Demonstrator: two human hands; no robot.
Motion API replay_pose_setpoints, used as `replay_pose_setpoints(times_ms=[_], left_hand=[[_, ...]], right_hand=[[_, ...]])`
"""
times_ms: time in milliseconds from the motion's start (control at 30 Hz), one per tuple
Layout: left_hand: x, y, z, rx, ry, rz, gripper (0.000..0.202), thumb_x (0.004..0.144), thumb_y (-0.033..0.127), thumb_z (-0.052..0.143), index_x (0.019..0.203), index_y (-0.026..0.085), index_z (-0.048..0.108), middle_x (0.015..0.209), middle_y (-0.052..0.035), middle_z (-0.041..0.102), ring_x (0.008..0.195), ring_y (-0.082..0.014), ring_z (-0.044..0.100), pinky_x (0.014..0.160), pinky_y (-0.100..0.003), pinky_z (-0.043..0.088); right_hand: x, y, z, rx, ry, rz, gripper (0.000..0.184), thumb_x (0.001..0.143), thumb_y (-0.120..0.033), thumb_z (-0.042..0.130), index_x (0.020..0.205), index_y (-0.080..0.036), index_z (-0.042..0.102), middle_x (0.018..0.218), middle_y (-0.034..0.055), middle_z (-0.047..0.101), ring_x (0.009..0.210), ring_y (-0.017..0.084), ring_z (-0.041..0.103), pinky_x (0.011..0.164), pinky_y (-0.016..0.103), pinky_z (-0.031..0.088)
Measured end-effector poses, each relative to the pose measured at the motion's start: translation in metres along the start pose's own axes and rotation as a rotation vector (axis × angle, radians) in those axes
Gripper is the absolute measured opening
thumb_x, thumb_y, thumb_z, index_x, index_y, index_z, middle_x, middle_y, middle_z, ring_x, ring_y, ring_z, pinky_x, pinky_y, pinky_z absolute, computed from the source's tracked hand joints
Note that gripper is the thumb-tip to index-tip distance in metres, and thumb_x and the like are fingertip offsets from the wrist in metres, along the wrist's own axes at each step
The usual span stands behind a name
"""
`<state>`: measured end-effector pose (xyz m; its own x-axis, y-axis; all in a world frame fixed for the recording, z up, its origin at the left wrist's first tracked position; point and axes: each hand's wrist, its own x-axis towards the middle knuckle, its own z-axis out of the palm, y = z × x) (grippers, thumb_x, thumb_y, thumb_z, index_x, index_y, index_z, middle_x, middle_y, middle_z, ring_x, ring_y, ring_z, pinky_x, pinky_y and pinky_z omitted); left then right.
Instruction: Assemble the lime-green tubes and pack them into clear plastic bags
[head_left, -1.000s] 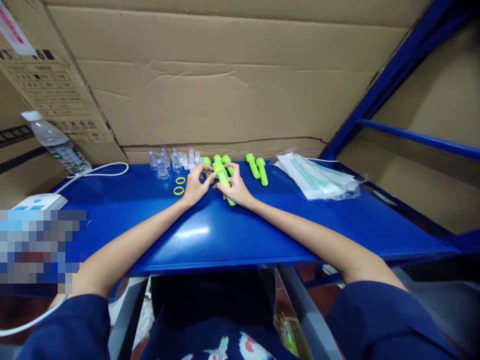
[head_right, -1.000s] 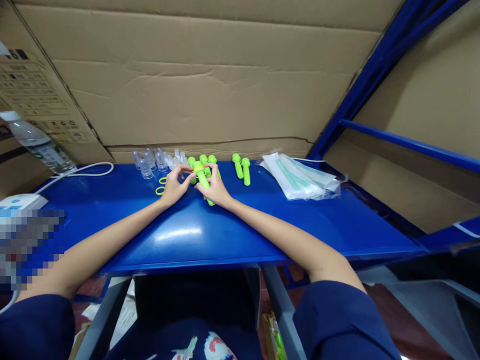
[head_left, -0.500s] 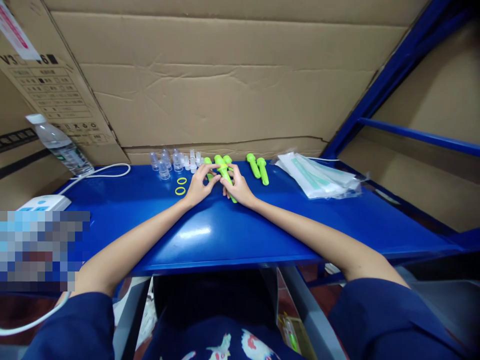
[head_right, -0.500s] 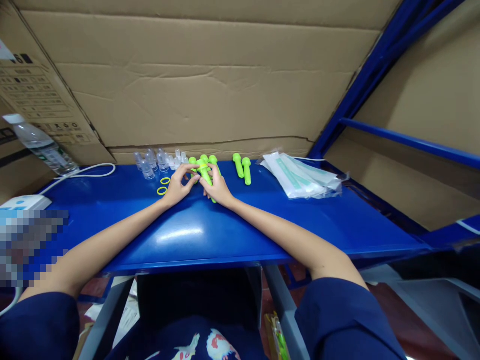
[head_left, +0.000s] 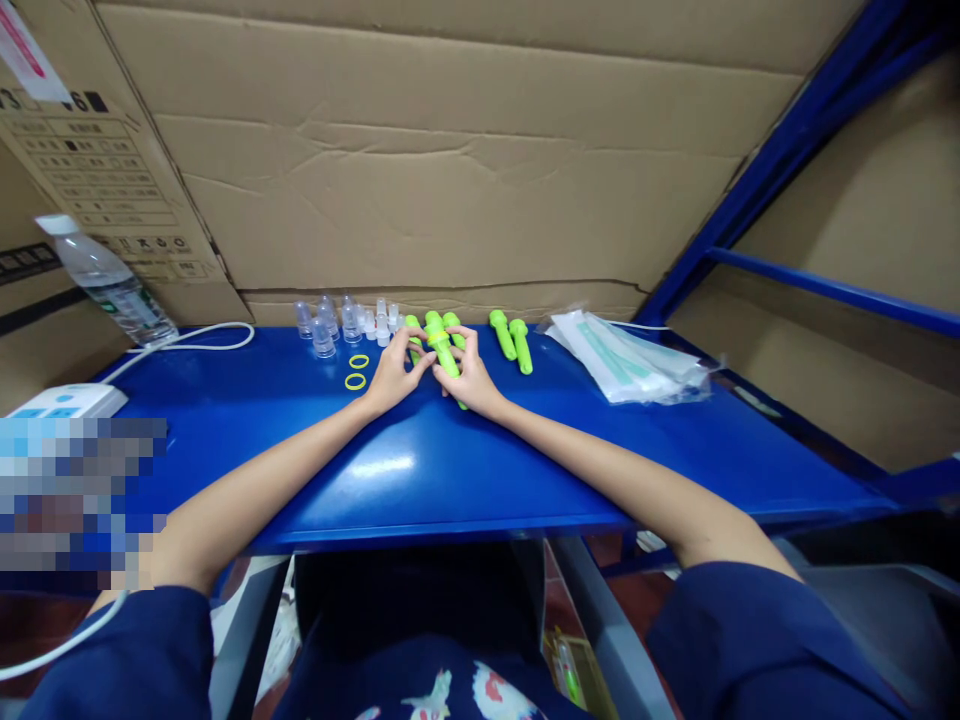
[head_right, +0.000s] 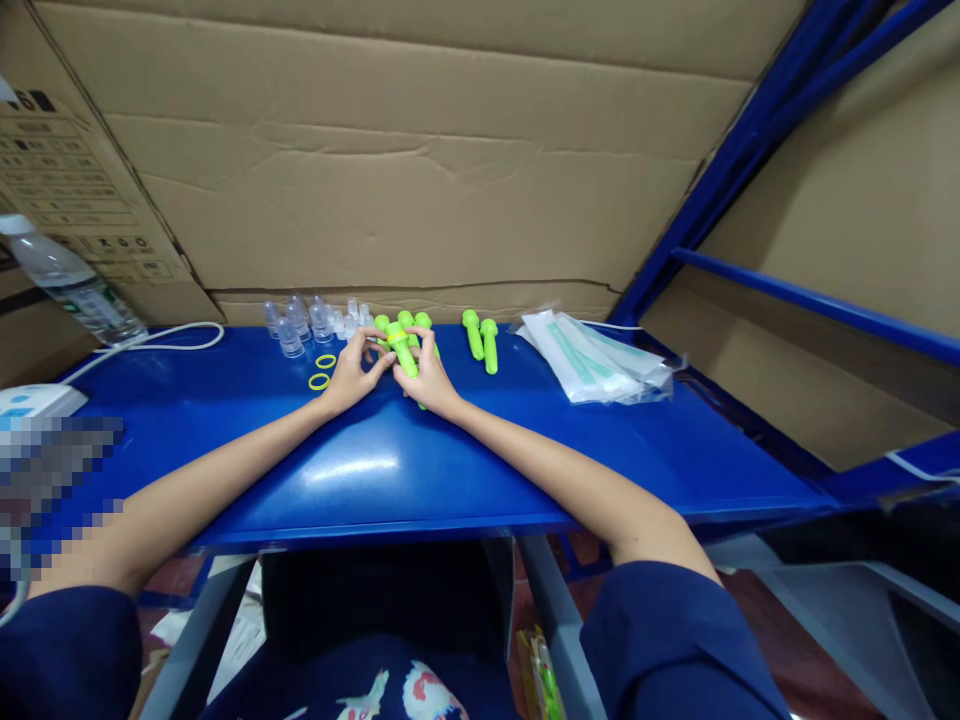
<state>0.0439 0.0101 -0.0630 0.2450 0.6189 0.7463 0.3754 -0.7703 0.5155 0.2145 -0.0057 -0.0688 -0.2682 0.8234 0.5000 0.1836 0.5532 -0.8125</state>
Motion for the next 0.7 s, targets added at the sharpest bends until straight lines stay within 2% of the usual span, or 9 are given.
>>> replay_pose_setpoints(times_ms=[100, 300, 500, 700], left_hand=[[0.0003, 0.0003, -0.0003, -0.003, -0.01, -0.002, 0.023, 0.091, 0.028, 0.063, 0.11, 0.019, 0.054, 0.108, -0.0073, 0.066, 0.081, -0.0143, 0.066, 0.069, -0.027, 0.051], [0.0017, 0.0008, -0.0023, 0.027, -0.016, 0.032, 0.021, 0.092, 0.027, 0.061, 0.111, 0.019, 0.058, 0.108, -0.0077, 0.066, 0.079, -0.0149, 0.065, 0.068, -0.028, 0.052], [0.0021, 0.0027, -0.0042, 0.03, -0.029, 0.032, 0.023, 0.094, 0.028, 0.058, 0.115, 0.02, 0.063, 0.108, -0.0082, 0.063, 0.079, -0.0149, 0.065, 0.068, -0.028, 0.052], [0.0023, 0.0022, -0.0032, 0.027, -0.047, 0.026, 0.018, 0.094, 0.027, 0.057, 0.11, 0.02, 0.062, 0.109, -0.008, 0.061, 0.08, -0.0145, 0.064, 0.069, -0.028, 0.052]], right_hand=[[0.0002, 0.0006, -0.0004, -0.004, 0.01, -0.001, 0.056, 0.087, -0.037, 0.064, 0.126, -0.029, 0.024, 0.102, 0.0049, 0.066, 0.044, 0.01, 0.056, 0.041, 0.028, 0.054], [0.0017, 0.0041, -0.0023, 0.06, -0.034, 0.069, 0.058, 0.087, -0.04, 0.064, 0.127, -0.029, 0.023, 0.081, -0.0027, 0.067, 0.04, 0.012, 0.056, 0.037, 0.027, 0.05], [0.0028, 0.0059, -0.003, 0.042, -0.007, 0.058, 0.052, 0.086, -0.043, 0.066, 0.12, -0.028, 0.03, 0.078, -0.0038, 0.065, 0.042, 0.013, 0.058, 0.039, 0.027, 0.05], [0.0007, 0.0003, -0.0019, 0.041, -0.003, 0.042, 0.057, 0.085, -0.043, 0.067, 0.124, -0.028, 0.027, 0.081, -0.0021, 0.065, 0.045, 0.014, 0.06, 0.042, 0.029, 0.053]])
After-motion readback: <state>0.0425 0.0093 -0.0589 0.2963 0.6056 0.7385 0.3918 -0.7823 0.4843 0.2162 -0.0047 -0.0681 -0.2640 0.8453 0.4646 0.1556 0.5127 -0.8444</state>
